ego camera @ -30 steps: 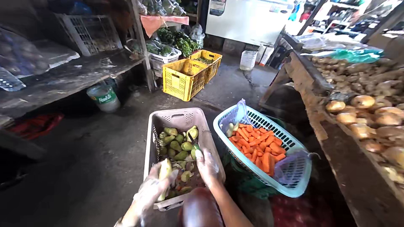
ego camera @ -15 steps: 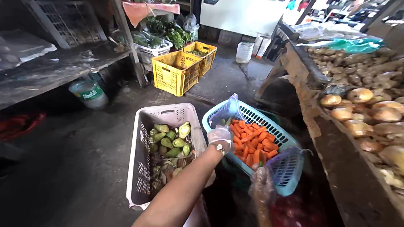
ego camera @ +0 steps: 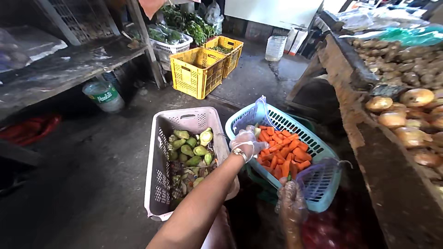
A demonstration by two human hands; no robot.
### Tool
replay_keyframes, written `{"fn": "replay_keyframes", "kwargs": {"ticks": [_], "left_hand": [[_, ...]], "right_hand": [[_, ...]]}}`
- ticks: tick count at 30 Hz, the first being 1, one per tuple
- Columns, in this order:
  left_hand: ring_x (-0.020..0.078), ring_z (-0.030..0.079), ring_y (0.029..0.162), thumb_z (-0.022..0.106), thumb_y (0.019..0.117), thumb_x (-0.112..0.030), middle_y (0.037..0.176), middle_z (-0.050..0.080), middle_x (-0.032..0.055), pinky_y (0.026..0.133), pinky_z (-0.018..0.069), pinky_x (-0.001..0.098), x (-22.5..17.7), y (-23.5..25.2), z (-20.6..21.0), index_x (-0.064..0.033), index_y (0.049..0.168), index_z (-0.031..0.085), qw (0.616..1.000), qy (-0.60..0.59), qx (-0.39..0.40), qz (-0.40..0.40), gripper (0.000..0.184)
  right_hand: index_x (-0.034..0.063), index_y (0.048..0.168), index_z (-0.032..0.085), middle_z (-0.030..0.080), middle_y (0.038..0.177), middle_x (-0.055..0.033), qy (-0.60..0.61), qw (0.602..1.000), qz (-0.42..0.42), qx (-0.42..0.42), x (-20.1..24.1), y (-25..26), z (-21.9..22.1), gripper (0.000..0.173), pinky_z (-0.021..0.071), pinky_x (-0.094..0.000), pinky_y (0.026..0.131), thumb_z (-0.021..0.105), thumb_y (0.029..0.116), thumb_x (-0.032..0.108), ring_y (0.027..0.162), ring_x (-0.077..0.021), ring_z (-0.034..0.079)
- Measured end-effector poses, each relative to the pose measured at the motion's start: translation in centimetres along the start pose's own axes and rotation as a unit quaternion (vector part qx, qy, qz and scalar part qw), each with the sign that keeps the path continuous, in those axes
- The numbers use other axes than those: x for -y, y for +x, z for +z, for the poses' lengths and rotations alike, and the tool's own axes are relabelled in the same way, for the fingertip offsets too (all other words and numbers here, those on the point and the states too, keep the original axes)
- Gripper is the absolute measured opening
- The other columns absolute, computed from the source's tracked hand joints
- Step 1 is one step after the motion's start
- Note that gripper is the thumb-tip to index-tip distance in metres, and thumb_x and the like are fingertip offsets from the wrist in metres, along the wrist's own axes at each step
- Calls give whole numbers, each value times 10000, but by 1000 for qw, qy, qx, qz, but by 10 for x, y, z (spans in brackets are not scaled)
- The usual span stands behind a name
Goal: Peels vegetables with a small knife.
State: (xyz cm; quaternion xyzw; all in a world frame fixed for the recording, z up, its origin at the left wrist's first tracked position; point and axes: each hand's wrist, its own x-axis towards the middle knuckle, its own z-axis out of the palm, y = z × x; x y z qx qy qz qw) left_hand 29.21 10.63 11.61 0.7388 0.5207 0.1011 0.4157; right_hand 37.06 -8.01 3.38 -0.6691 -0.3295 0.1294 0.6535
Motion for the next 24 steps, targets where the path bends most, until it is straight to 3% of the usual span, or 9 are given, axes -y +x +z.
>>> {"fn": "replay_keyframes", "kwargs": {"ticks": [2,5,6,10,13,16,19,21,24], "left_hand": [[303,637,1104,595,1005,-481,1228,652,193,956,509,517,17,-11,-10,-82,1396,545,981,-193,-12,21,561],[145,590,818,320,1123,-367,990,625,85,745,513,327,59,-50,-35,-46,1310,577,929,-370,-15,-5,452],[98,608,723,315,1126,-311,901,631,38,650,536,261,78,-65,-41,-55,1291,565,902,-430,-19,-11,394],[114,674,728,320,1120,-210,915,688,39,630,583,253,162,-133,-51,-74,1333,524,786,-615,-61,-22,324],[125,653,623,416,1106,-263,805,635,45,548,579,245,204,-175,-48,-120,1177,549,635,-758,-144,-25,208],[214,704,734,346,1063,-278,857,669,107,631,606,317,245,-207,-42,-82,1083,586,451,-875,-159,70,310],[227,706,785,268,1088,-333,934,673,118,644,609,330,263,-227,-51,-65,1150,597,447,-866,-190,118,429],[205,693,730,253,1114,-317,893,650,93,615,612,328,264,-232,-58,-97,1150,559,483,-836,-240,97,379],[164,651,637,381,1108,-236,868,632,89,543,582,284,264,-233,-61,-102,1124,532,519,-804,-283,71,203]], "right_hand": [[-32,1064,627,500,656,109,15,1000,9,3,5,-5,3,310,399,-103,435,401,1060,180,484,81,449],[19,1067,637,474,616,121,28,997,31,64,13,-17,14,323,394,-127,401,372,1055,203,446,54,435],[25,1094,647,478,622,103,15,993,48,105,15,-24,20,343,402,-156,406,372,1054,225,454,27,438],[17,1157,691,596,711,40,-12,959,43,281,18,-66,62,321,483,-228,530,475,1030,217,562,-15,520],[10,1120,718,670,760,5,10,926,-46,375,26,-97,98,301,531,-235,579,522,1013,213,606,-18,584],[8,1139,714,724,865,-46,-20,887,-107,448,45,-115,122,311,574,-242,700,534,1028,235,740,-46,667],[10,1140,721,748,918,-89,-55,866,-132,480,59,-130,134,329,590,-309,745,528,1023,249,811,-115,713],[14,1138,722,750,917,-85,-58,860,-151,483,59,-140,135,333,590,-297,747,520,1025,254,811,-108,713],[15,1119,722,743,865,-74,-59,853,-183,485,55,-153,136,349,596,-291,710,517,1022,280,769,-108,714]]}}
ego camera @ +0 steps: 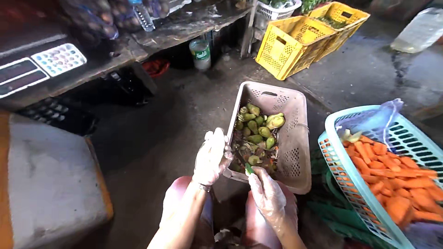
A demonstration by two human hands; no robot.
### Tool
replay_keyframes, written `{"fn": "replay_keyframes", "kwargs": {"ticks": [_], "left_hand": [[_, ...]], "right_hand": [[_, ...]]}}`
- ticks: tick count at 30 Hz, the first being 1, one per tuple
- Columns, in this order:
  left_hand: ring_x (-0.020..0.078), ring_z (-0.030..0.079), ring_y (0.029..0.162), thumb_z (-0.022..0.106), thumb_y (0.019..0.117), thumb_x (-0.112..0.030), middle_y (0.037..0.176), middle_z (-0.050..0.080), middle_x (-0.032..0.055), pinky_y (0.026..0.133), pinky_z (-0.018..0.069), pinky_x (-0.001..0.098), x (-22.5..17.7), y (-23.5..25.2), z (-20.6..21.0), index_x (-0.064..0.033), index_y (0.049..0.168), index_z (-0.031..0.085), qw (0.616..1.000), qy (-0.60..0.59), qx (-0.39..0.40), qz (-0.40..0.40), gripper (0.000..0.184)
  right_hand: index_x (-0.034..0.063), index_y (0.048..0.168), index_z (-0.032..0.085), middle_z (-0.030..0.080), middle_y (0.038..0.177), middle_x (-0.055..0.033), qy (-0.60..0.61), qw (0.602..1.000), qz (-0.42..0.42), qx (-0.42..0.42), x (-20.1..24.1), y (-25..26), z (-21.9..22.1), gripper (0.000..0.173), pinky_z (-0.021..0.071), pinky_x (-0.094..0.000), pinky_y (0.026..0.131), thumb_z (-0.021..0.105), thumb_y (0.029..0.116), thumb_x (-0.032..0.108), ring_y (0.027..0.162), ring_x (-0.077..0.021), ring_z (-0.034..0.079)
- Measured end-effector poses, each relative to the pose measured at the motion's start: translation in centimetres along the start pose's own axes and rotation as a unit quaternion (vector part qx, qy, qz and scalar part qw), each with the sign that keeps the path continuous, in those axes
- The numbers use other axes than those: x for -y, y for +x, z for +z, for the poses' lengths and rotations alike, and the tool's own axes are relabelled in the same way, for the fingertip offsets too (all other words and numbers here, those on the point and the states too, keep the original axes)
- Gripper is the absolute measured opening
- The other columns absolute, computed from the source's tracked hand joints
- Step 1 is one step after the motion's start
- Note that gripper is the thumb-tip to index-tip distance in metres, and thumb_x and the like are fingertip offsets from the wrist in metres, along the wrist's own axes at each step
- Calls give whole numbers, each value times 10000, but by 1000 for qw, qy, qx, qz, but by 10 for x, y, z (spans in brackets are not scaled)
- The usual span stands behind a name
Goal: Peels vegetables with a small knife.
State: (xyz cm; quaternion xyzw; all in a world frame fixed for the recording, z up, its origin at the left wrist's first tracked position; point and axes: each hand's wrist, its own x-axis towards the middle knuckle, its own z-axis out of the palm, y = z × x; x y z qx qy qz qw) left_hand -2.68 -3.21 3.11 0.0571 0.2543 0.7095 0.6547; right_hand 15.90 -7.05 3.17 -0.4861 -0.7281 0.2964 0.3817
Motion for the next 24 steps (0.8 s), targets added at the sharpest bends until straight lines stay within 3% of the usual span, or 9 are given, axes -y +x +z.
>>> {"fn": "replay_keyframes", "kwargs": {"ticks": [2,4,7,10,13,16,19,24], "left_hand": [[168,640,616,414,1099,-237,851,620,97,526,575,281,0,-1,1,-87,1126,535,1000,8,-11,-14,195],[163,638,602,375,1109,-270,779,609,80,519,563,272,-1,-3,6,-83,1048,557,999,1,-2,-33,267],[210,684,740,299,1083,-366,910,670,132,600,581,304,-1,-4,-2,-57,1119,622,988,-117,68,-70,448],[231,681,840,255,1095,-363,1204,634,187,681,582,321,0,-4,-11,-73,1345,516,989,-116,69,-68,463],[208,690,826,254,1106,-371,1321,620,180,660,569,289,-1,-4,-17,-132,1419,478,989,-96,100,-58,453],[190,681,777,266,1102,-364,1276,629,183,617,566,270,-2,-3,-19,-97,1343,518,988,-104,94,-64,440],[177,661,710,255,1106,-388,1139,632,160,572,566,260,-3,-2,-16,-59,1303,509,992,-99,53,-62,461],[176,664,699,269,1093,-433,968,634,124,598,579,263,0,1,-14,-30,1238,541,978,-175,23,-115,507]], "right_hand": [[21,1114,720,737,847,-64,-5,1000,3,15,0,-3,4,351,593,-288,684,506,1023,284,741,-99,704],[18,1124,720,734,850,-62,-8,1000,17,22,1,-3,3,348,585,-286,674,505,1028,274,726,-91,691],[21,1126,722,737,863,-64,-47,999,5,17,4,0,1,352,582,-278,695,504,1024,278,747,-87,695],[24,1091,735,749,844,-93,-121,990,-60,32,9,1,3,382,608,-352,677,512,1011,323,751,-169,735],[41,1052,749,751,818,-89,-156,982,-98,47,12,-1,5,399,608,-386,633,518,992,361,725,-197,741],[54,1040,751,757,835,-78,-163,976,-138,41,6,-7,4,427,610,-356,661,499,1004,396,747,-173,741],[57,1040,758,756,821,-72,-172,974,-142,44,5,-13,3,443,605,-342,663,494,1005,411,741,-163,737],[34,1026,761,752,797,-91,-202,971,-116,49,9,-13,9,440,601,-385,619,510,989,394,711,-201,742]]}}
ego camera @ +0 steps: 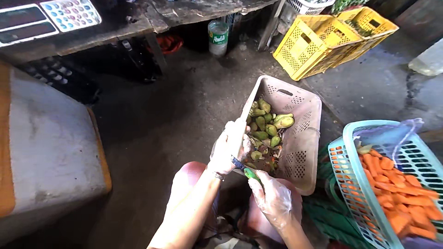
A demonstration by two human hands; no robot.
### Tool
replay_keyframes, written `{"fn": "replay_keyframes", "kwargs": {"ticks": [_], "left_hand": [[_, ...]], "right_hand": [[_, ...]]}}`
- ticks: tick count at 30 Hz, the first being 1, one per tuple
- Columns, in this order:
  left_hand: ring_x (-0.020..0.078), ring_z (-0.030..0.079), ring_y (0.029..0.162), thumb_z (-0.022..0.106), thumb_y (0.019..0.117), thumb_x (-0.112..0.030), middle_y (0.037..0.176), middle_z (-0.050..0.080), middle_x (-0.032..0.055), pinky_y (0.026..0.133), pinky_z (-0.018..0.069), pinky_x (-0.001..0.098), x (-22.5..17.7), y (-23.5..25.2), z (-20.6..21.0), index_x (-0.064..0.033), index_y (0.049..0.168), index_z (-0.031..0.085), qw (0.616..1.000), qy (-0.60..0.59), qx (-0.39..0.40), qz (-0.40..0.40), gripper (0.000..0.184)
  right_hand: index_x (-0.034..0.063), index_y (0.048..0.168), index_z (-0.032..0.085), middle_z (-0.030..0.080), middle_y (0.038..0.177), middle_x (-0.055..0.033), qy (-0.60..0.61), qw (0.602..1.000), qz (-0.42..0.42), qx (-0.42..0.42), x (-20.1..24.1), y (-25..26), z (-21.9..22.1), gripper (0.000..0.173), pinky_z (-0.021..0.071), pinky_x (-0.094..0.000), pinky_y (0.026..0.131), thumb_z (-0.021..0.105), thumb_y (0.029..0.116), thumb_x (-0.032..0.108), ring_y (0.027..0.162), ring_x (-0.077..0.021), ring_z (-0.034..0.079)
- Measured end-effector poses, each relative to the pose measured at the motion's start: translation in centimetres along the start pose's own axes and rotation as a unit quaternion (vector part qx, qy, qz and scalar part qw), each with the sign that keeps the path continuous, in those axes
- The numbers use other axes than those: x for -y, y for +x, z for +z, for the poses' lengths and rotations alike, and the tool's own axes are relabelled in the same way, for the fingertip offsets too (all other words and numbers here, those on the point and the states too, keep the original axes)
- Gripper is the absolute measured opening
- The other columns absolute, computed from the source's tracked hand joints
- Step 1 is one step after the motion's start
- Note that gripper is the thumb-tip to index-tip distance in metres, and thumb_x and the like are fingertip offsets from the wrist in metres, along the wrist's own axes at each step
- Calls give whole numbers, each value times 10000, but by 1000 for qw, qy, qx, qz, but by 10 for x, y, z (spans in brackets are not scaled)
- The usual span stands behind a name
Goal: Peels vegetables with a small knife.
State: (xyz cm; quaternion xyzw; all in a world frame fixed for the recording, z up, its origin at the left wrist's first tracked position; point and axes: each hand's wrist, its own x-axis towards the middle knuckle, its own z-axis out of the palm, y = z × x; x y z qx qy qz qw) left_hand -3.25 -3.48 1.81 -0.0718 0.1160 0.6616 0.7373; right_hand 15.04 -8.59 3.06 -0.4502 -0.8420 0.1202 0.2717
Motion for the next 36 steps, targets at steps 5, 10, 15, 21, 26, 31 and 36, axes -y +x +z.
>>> {"fn": "replay_keyframes", "kwargs": {"ticks": [5,10,15,21,26,31,36], "left_hand": [[195,704,770,303,1090,-378,1028,663,144,639,601,273,0,-1,2,-50,1261,545,998,-29,-59,1,443],[210,709,793,321,1093,-358,1073,674,156,651,603,286,2,0,2,-60,1237,558,996,-17,-80,24,406],[216,701,765,366,1088,-334,1037,672,160,630,599,302,4,1,7,-60,1218,565,989,26,-136,48,363],[206,681,737,357,1087,-331,967,668,139,618,584,307,7,3,6,-58,1201,571,982,63,-166,61,366],[206,675,733,340,1092,-319,959,662,141,632,582,305,9,6,4,-50,1182,568,985,56,-149,65,364],[199,695,793,301,1107,-304,1049,680,146,621,578,288,17,6,0,-72,1225,554,984,102,-135,63,363],[151,645,647,252,1126,-369,901,691,116,547,529,255,23,7,3,-32,1208,583,943,264,-189,72,479]], "right_hand": [[21,1047,762,761,830,-109,-5,999,21,39,3,6,-1,432,610,-413,662,519,979,371,749,-234,755],[38,1073,763,763,839,-112,-21,997,32,61,4,10,-2,420,610,-437,651,524,981,371,758,-248,760],[33,1082,764,759,826,-129,-33,997,39,59,1,16,5,419,602,-472,623,529,978,364,740,-291,757],[22,1187,729,759,962,-195,-35,983,104,146,2,34,1,409,579,-588,713,538,1012,338,866,-393,751],[59,1264,698,750,1047,-208,-60,966,155,200,1,49,0,450,562,-608,779,496,1044,394,967,-420,733],[81,1307,662,736,1090,-200,-76,947,214,227,-1,64,3,471,545,-590,837,454,1075,434,1023,-400,716],[69,1319,654,731,1119,-209,-73,945,220,229,-4,65,-1,468,539,-596,855,452,1079,416,1044,-409,711]]}}
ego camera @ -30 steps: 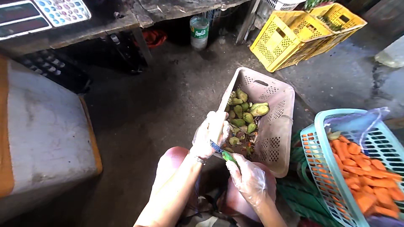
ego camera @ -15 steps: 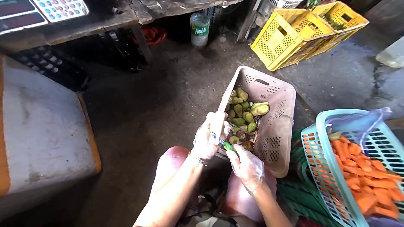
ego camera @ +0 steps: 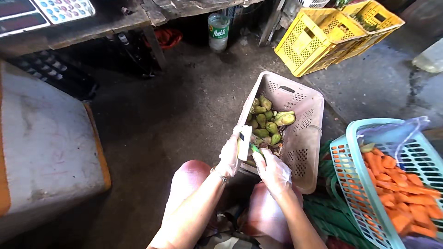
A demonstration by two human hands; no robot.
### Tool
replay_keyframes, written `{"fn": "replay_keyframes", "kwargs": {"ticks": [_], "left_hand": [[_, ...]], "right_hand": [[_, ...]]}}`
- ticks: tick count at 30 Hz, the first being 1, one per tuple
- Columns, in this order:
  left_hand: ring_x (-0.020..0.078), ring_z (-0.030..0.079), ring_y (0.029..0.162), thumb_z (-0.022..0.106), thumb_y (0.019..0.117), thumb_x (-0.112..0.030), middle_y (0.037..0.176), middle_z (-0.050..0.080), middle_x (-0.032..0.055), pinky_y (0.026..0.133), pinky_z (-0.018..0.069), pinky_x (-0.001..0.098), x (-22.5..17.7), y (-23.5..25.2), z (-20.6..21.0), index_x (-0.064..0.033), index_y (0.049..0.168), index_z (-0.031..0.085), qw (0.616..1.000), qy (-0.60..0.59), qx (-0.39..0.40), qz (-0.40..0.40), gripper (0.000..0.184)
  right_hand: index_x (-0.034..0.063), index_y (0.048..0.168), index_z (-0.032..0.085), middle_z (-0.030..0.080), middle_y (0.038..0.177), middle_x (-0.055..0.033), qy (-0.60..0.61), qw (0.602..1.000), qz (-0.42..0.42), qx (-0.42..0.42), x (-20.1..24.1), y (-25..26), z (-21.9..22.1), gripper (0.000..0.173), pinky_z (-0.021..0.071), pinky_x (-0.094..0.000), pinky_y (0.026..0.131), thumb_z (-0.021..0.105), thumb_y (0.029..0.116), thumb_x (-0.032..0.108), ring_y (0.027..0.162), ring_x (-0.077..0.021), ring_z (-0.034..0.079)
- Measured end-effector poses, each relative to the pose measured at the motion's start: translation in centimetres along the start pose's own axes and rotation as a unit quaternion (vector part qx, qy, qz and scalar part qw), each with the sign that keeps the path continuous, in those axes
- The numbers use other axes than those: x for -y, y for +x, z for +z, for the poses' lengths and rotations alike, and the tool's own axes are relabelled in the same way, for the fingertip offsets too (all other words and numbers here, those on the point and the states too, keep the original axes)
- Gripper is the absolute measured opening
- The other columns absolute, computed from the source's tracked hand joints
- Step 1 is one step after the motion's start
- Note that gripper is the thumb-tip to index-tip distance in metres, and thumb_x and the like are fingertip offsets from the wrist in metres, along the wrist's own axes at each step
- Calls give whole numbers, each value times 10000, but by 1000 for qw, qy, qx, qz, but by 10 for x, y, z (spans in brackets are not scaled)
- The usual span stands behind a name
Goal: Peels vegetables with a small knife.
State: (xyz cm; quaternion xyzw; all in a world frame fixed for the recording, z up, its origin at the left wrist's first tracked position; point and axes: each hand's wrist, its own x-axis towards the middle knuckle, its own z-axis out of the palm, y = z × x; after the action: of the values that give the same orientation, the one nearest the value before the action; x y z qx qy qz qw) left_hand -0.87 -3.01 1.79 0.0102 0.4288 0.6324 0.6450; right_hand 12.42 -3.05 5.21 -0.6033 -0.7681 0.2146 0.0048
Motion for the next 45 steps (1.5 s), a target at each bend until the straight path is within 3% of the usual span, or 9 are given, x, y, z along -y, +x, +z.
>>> {"fn": "replay_keyframes", "kwargs": {"ticks": [9,21,27,29,33,36,39,42,45], "left_hand": [[141,572,520,247,1123,-365,806,624,110,442,479,234,9,5,9,-59,1189,534,997,-46,-28,-63,425],[146,610,561,269,1120,-322,818,653,111,466,502,248,14,3,-1,-41,1192,545,994,71,-41,-71,400],[187,669,638,306,1124,-258,872,666,118,556,580,307,11,9,-6,-47,1342,537,988,151,-39,11,382],[166,654,643,302,1116,-241,865,661,109,543,555,274,14,12,-10,-58,1301,543,995,96,-13,5,354],[101,609,588,243,1125,-285,848,648,74,502,516,207,13,9,-12,-84,1249,540,998,15,51,-18,379],[116,635,616,312,1116,-343,842,645,74,540,553,219,12,9,-14,-82,1141,585,994,-49,98,-12,379],[125,644,668,294,1121,-318,871,646,67,588,566,240,13,6,-12,-90,1129,579,994,-54,85,44,365],[121,645,706,277,1112,-412,854,641,45,625,569,263,12,0,-5,-123,1079,587,992,-80,81,62,424],[138,654,682,287,1071,-554,795,635,42,611,578,288,11,-3,-5,-132,1008,598,984,-124,118,53,528]], "right_hand": [[107,1404,578,678,1270,-193,-39,992,50,106,-11,21,-11,517,506,-575,963,376,1099,473,1189,-374,656],[27,1444,534,561,1446,-224,20,973,119,199,-70,74,-4,643,379,-585,1132,300,1102,519,1379,-368,513],[45,1396,584,620,1357,-230,64,977,146,140,-104,67,-29,612,406,-612,1088,322,1101,513,1299,-388,570],[80,1374,605,682,1220,-209,134,977,150,70,-96,49,-39,546,455,-585,1014,347,1107,480,1153,-366,645],[50,1272,667,706,961,-139,261,960,65,-74,-72,9,-20,410,548,-467,807,431,1098,336,843,-240,680],[9,1174,682,659,827,-10,384,913,21,-138,-55,-10,8,352,545,-280,713,440,1069,243,729,-54,614],[14,1203,656,641,836,45,485,868,24,-104,-29,-27,18,353,520,-207,666,578,1009,298,705,23,579],[28,1209,645,640,818,40,458,885,-31,-82,-10,-36,33,535,540,-224,651,772,841,394,692,-8,588],[7,1173,695,699,967,-52,398,906,-93,-112,5,-40,42,524,541,-221,736,818,815,370,810,-55,630]]}}
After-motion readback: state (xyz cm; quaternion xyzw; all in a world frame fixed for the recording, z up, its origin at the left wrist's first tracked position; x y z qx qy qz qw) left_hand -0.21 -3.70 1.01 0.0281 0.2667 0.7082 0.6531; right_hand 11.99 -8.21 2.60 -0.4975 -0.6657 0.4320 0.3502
